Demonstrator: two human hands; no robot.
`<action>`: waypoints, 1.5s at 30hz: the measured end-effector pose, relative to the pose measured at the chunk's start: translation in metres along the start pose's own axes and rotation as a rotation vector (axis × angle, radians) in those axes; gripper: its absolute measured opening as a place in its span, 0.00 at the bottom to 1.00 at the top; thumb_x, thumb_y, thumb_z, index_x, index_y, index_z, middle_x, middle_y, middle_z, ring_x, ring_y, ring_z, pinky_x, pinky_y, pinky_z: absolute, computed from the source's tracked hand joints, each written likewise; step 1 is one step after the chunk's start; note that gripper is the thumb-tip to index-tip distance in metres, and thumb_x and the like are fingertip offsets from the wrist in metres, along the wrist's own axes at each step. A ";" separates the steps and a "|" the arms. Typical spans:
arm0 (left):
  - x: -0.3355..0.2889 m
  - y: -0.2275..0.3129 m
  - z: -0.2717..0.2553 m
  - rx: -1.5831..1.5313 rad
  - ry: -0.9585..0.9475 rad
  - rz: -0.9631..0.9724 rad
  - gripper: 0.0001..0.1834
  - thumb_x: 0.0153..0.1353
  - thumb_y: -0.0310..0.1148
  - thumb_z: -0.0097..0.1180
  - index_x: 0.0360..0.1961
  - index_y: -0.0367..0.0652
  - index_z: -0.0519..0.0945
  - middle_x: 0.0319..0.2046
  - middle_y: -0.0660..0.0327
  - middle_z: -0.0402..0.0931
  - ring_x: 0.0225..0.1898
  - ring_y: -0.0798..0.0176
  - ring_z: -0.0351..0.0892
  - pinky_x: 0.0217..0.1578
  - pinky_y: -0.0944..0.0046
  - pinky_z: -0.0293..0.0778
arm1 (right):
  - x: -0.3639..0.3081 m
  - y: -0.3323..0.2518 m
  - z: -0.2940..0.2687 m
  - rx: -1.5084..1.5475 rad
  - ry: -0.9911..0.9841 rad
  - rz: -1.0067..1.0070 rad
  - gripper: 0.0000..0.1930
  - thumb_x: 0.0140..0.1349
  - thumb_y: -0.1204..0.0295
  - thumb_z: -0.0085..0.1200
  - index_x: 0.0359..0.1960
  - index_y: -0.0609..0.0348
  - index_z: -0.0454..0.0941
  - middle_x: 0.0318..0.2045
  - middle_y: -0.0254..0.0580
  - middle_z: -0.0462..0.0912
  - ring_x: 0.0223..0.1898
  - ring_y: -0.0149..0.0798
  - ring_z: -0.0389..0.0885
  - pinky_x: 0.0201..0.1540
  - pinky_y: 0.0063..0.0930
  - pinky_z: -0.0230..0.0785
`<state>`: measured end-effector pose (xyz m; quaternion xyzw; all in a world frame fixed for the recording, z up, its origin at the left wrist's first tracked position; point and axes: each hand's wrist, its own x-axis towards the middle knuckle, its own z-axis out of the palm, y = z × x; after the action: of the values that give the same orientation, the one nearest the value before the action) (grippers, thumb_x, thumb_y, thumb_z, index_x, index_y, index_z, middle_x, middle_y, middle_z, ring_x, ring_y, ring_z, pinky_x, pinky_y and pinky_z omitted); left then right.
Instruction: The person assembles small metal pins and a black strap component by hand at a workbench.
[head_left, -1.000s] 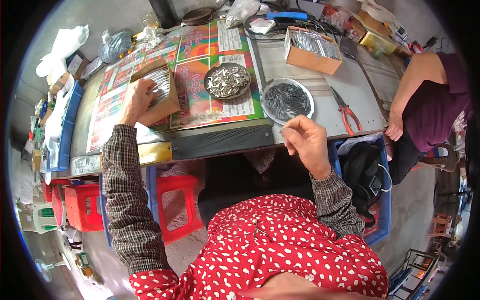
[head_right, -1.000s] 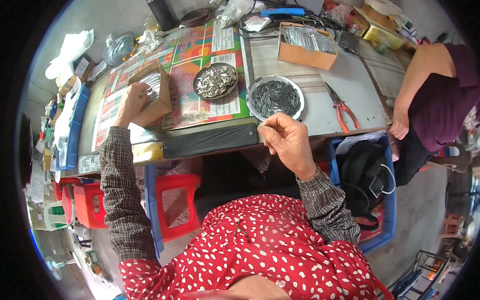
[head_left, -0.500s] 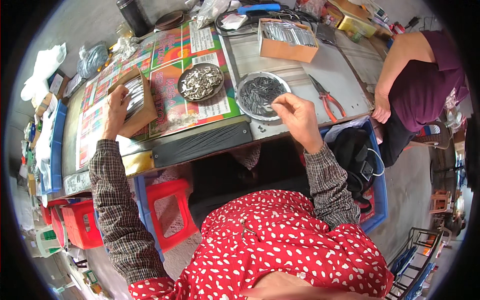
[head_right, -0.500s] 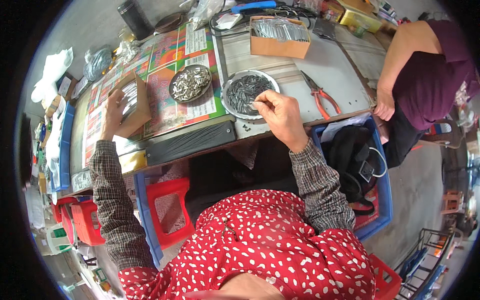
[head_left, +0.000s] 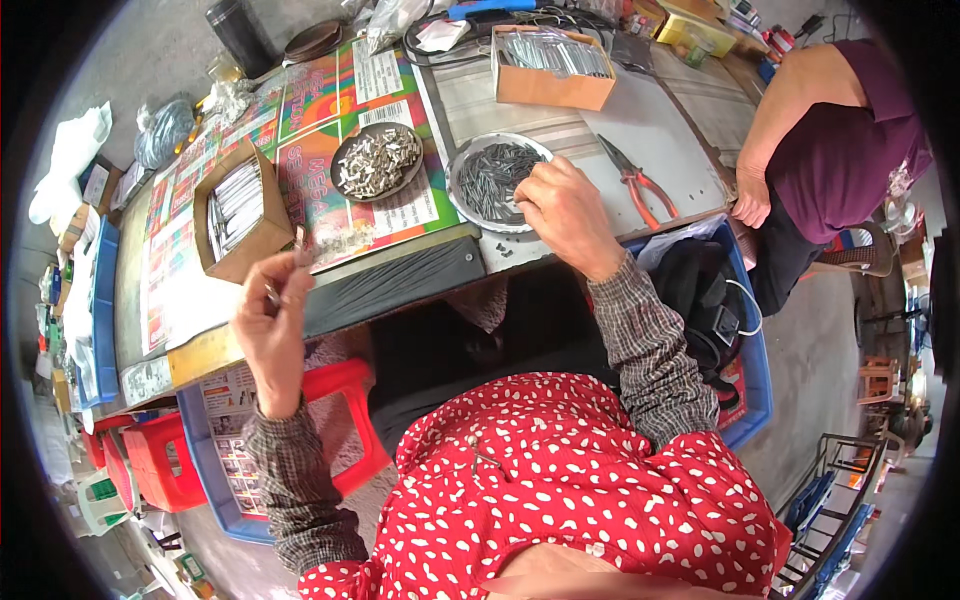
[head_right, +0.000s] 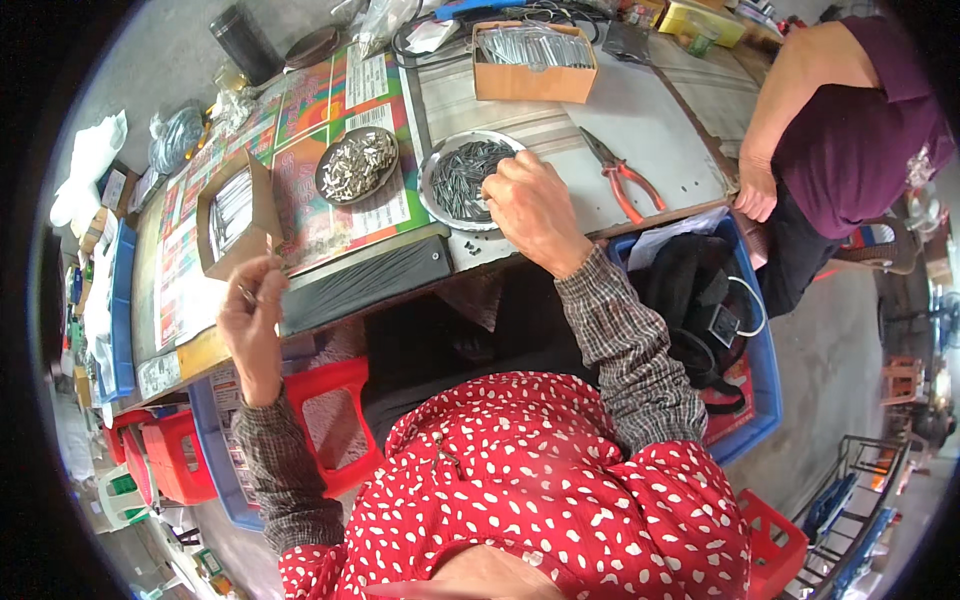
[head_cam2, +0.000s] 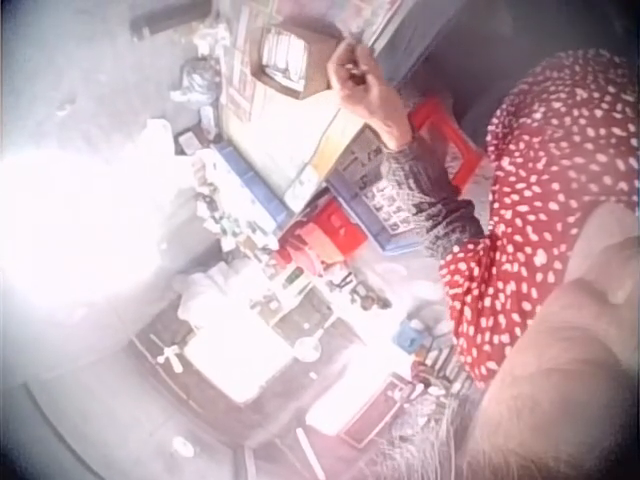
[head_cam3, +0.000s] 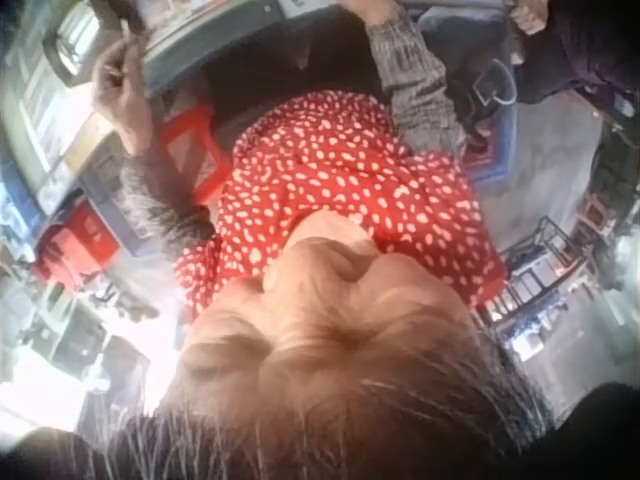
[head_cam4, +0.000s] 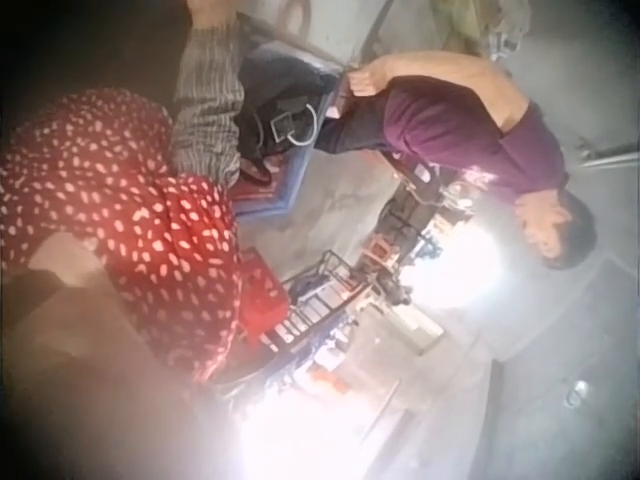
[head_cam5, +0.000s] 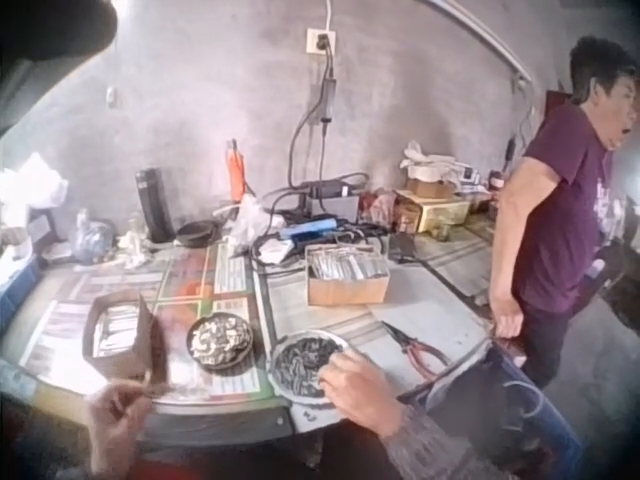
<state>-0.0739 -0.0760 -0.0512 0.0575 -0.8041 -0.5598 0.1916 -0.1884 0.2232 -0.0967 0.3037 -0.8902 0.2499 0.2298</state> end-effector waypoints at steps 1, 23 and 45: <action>-0.008 -0.001 0.005 -0.028 -0.032 -0.013 0.06 0.59 0.24 0.55 0.38 0.37 0.77 0.26 0.71 0.72 0.26 0.80 0.64 0.26 0.79 0.60 | 0.001 0.002 0.002 -0.038 -0.021 -0.023 0.03 0.49 0.74 0.53 0.24 0.59 0.76 0.26 0.38 0.74 0.36 0.42 0.71 0.40 0.34 0.65; -0.075 0.026 0.041 -0.688 -0.503 0.206 0.04 0.50 0.23 0.59 0.26 0.31 0.78 0.25 0.52 0.78 0.27 0.58 0.79 0.29 0.65 0.75 | 0.004 -0.004 -0.006 0.053 0.011 0.037 0.06 0.46 0.77 0.53 0.24 0.58 0.68 0.23 0.42 0.74 0.30 0.44 0.74 0.37 0.36 0.62; -0.062 0.092 0.024 -0.644 -0.853 0.814 0.06 0.55 0.22 0.55 0.32 0.37 0.83 0.31 0.47 0.79 0.15 0.71 0.72 0.21 0.72 0.67 | -0.011 -0.038 -0.026 0.794 0.100 0.278 0.12 0.53 0.82 0.56 0.41 0.64 0.76 0.30 0.36 0.78 0.30 0.25 0.75 0.35 0.18 0.70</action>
<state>-0.0143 -0.0023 0.0113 -0.5368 -0.5597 -0.6285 0.0603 -0.1489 0.2164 -0.0711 0.2333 -0.7450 0.6166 0.1021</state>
